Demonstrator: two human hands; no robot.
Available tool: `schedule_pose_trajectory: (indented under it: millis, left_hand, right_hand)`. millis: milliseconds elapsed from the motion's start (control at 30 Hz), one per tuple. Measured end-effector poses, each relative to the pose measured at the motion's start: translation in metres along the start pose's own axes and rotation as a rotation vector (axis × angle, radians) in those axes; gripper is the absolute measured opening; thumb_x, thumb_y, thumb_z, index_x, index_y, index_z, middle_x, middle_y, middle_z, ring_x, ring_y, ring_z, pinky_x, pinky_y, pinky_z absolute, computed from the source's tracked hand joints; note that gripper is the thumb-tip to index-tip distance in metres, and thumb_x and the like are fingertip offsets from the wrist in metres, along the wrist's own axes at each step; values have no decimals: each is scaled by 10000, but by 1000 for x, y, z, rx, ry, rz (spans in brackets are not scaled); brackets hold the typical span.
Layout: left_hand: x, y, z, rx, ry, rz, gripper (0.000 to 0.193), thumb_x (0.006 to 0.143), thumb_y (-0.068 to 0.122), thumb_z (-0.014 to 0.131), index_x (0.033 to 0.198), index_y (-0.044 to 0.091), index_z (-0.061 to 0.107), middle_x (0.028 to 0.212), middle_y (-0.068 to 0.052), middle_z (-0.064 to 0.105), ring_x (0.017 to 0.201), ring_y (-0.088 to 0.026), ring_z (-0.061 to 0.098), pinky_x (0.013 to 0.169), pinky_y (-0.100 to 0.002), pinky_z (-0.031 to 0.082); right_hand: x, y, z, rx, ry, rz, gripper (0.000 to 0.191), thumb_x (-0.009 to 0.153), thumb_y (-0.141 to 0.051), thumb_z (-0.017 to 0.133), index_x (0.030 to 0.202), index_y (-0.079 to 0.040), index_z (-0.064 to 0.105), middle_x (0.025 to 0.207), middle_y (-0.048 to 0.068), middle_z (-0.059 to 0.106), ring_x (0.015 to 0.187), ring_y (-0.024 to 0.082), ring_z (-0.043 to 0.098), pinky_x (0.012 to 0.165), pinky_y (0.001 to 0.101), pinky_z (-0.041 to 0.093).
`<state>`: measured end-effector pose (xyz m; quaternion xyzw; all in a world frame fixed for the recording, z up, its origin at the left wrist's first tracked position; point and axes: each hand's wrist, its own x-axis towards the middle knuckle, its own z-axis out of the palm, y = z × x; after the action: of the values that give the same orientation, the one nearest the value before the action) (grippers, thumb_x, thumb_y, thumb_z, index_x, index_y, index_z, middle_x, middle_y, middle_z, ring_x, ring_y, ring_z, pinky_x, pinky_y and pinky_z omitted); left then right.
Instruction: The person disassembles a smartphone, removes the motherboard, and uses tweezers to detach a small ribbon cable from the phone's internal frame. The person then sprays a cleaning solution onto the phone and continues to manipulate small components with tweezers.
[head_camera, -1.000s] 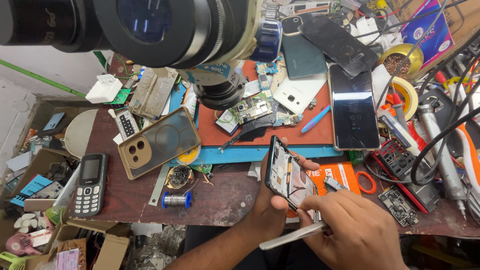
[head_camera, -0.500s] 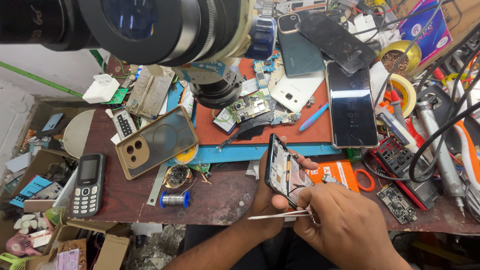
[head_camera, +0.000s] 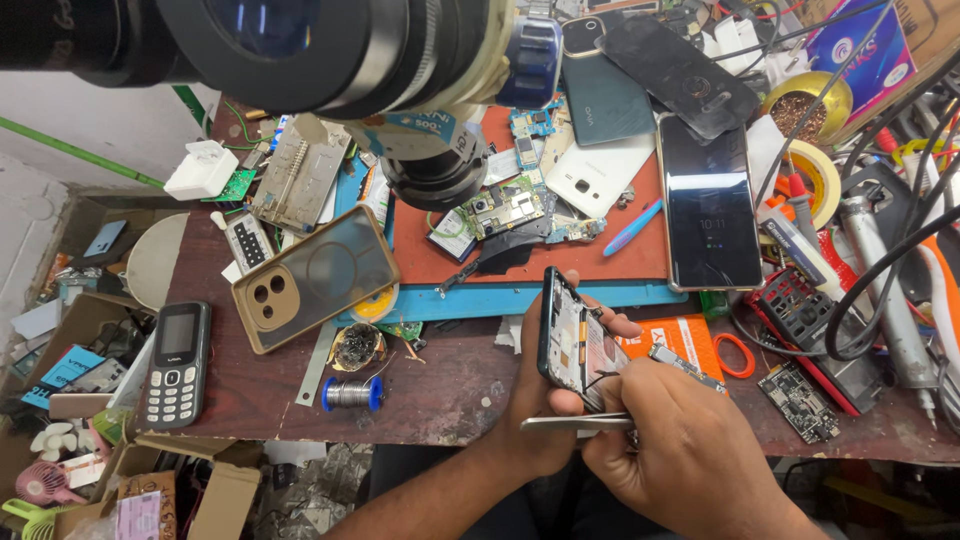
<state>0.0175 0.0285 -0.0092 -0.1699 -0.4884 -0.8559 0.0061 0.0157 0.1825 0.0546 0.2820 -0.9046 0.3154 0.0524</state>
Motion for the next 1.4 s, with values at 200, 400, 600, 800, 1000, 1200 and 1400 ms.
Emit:
schedule_pose_trajectory:
  millis: [200, 400, 600, 800, 1000, 1200, 1400]
  left_hand:
    - [2, 2, -1, 69, 16, -11, 1155, 898, 774, 582, 1644, 42, 90, 1368, -116, 443, 1339, -249, 543, 1183, -458, 471]
    - [3, 3, 1, 42, 21, -1, 1144, 913, 761, 595, 1641, 29, 101, 1363, -147, 477, 1336, -252, 546, 1192, -451, 467]
    - [1, 2, -1, 85, 19, 11, 1122, 916, 758, 586, 1623, 36, 99, 1355, -139, 448, 1324, -253, 545, 1169, -455, 479]
    - [4, -2, -4, 40, 21, -12, 1025, 966, 766, 516, 1554, -5, 184, 1387, -183, 487, 1358, -269, 534, 1189, -455, 470]
    - [2, 2, -3, 57, 63, -45, 1099, 929, 800, 470, 1625, 52, 64, 1369, -168, 471, 1318, -261, 542, 1106, -431, 500]
    - [5, -2, -4, 92, 23, -2, 1007, 1008, 755, 487, 1580, -12, 172, 1380, -201, 527, 1349, -262, 545, 1190, -444, 463]
    - [4, 0, -1, 40, 27, -2, 1135, 929, 789, 546, 1629, 18, 96, 1362, -142, 421, 1337, -259, 535, 1172, -456, 465]
  right_hand:
    - [3, -1, 0, 58, 50, -25, 247, 749, -197, 743, 855, -74, 556, 734, 106, 589, 681, 347, 631, 582, 445, 496]
    - [5, -1, 1, 69, 72, -47, 257, 759, -183, 738, 843, -62, 528, 727, 109, 562, 670, 351, 615, 582, 442, 489]
    - [4, 0, 3, 94, 114, -48, 243, 766, -165, 724, 832, -63, 513, 711, 104, 552, 645, 328, 614, 571, 415, 485]
    - [3, 4, 2, 210, 65, 49, 183, 745, -104, 707, 907, -57, 637, 750, 70, 638, 603, 195, 659, 553, 318, 526]
    - [1, 0, -9, 287, 70, 259, 118, 776, -109, 802, 852, -59, 727, 728, 12, 646, 506, 92, 530, 475, 257, 411]
    - [1, -4, -23, 253, 26, 198, 187, 760, -108, 788, 938, -55, 765, 761, 27, 732, 587, 109, 658, 478, 251, 536]
    - [-1, -8, -23, 26, -18, 98, 257, 825, -273, 803, 1020, -128, 717, 920, 9, 718, 661, 190, 708, 578, 321, 543]
